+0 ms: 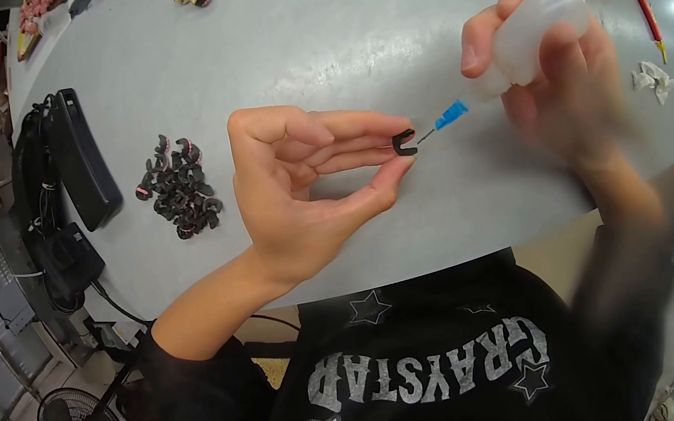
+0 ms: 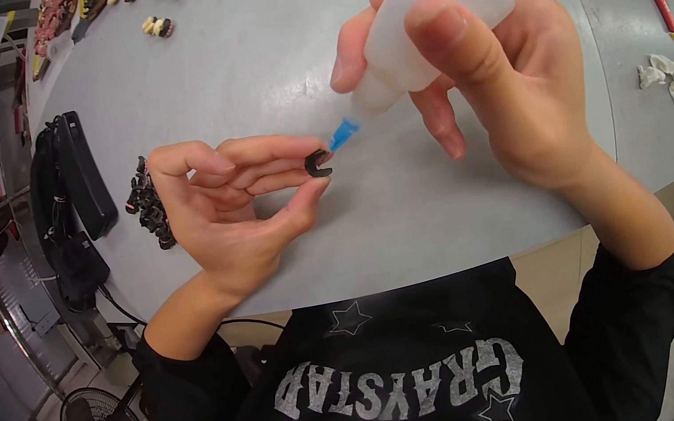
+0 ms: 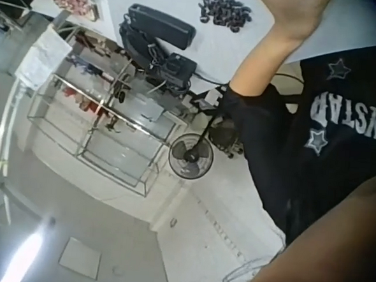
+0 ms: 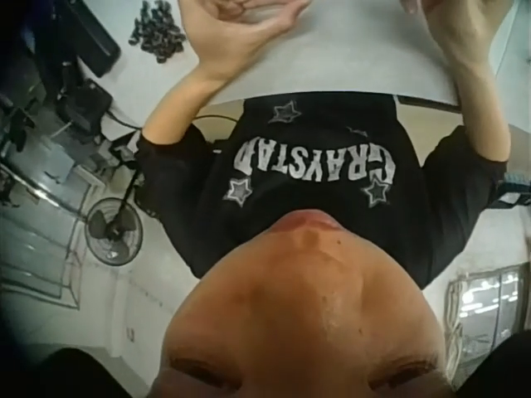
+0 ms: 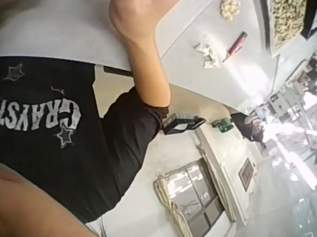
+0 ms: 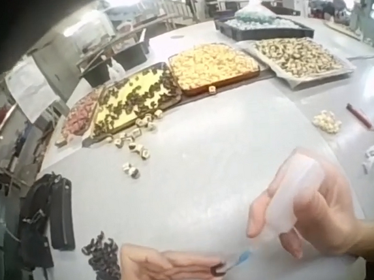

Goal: The person applies glue to miniature figurine pieces with a dispenser bottle and attaches them onto figurine heads by hand. The person also wipes their fingers with a cloth and rolls protective finger cots onto their fingers.

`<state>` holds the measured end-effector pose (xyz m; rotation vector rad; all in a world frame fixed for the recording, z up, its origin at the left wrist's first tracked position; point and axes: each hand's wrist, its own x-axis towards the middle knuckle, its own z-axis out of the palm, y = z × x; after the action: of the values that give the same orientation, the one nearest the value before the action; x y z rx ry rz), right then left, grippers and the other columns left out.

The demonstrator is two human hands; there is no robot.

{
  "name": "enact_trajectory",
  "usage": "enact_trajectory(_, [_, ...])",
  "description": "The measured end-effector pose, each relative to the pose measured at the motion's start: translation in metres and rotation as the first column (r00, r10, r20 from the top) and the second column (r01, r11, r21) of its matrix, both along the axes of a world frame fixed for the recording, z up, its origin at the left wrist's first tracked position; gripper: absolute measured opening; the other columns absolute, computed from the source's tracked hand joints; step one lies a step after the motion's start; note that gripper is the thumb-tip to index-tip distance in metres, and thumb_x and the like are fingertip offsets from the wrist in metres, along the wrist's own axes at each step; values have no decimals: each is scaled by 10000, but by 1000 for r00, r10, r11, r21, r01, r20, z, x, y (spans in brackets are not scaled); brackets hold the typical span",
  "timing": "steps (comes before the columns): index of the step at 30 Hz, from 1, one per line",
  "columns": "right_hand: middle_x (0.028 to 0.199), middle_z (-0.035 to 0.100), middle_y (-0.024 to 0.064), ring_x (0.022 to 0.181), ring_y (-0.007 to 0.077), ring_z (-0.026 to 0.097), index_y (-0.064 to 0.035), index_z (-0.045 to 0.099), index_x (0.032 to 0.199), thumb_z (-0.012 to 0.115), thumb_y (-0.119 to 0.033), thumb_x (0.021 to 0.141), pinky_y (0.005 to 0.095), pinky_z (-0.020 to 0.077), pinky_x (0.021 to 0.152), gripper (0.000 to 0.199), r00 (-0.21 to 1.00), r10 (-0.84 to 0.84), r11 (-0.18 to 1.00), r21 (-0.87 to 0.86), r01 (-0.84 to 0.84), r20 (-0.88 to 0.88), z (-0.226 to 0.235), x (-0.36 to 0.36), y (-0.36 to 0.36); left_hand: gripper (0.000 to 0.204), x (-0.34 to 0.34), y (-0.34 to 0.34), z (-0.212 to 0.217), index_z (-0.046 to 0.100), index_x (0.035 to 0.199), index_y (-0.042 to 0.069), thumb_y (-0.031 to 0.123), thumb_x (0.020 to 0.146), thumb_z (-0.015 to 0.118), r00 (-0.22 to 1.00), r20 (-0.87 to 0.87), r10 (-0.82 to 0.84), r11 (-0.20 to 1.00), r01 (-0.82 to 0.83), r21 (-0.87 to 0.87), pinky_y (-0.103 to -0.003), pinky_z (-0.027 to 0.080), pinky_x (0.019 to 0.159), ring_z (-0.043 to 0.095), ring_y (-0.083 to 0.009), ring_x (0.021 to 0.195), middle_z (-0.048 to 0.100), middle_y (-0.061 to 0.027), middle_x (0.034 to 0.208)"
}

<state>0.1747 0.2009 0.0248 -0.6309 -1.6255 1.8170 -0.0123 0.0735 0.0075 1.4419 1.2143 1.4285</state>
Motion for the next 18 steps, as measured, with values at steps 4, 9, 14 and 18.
enact_trajectory(4, [780,603,139,704,170,568,-56,451,1011,549,-543,849,250,436,619,523,999,-25,999,32,24,30,-10,0,-5,536,-1,-2,-2,234,964,59,-147,716,662,1000,-18,6,1000,-6,-8,-335,590,729,666,-279,851,604,-277,922])
enact_trajectory(9, [754,601,129,715,172,577,-61,454,999,563,-564,828,277,450,647,542,997,-35,999,20,33,75,-9,-2,-7,540,-2,-4,0,227,964,57,-145,718,664,999,-18,-28,1000,28,-9,-344,593,727,665,-290,858,601,-288,920])
enact_trajectory(14, [760,606,123,711,167,580,-65,460,994,554,-558,839,268,455,644,525,998,-14,999,50,12,53,-11,0,-6,540,-3,-3,-1,223,961,55,-146,719,663,999,-29,-46,999,46,12,-349,593,726,665,-298,856,601,-295,914])
enact_trajectory(18, [766,610,119,711,160,584,-67,463,990,545,-558,844,262,459,639,518,998,-11,998,55,7,69,-9,-1,-7,539,-3,-2,-2,222,961,54,-148,720,660,998,-28,-55,998,55,22,-349,594,723,667,-299,849,601,-297,913])
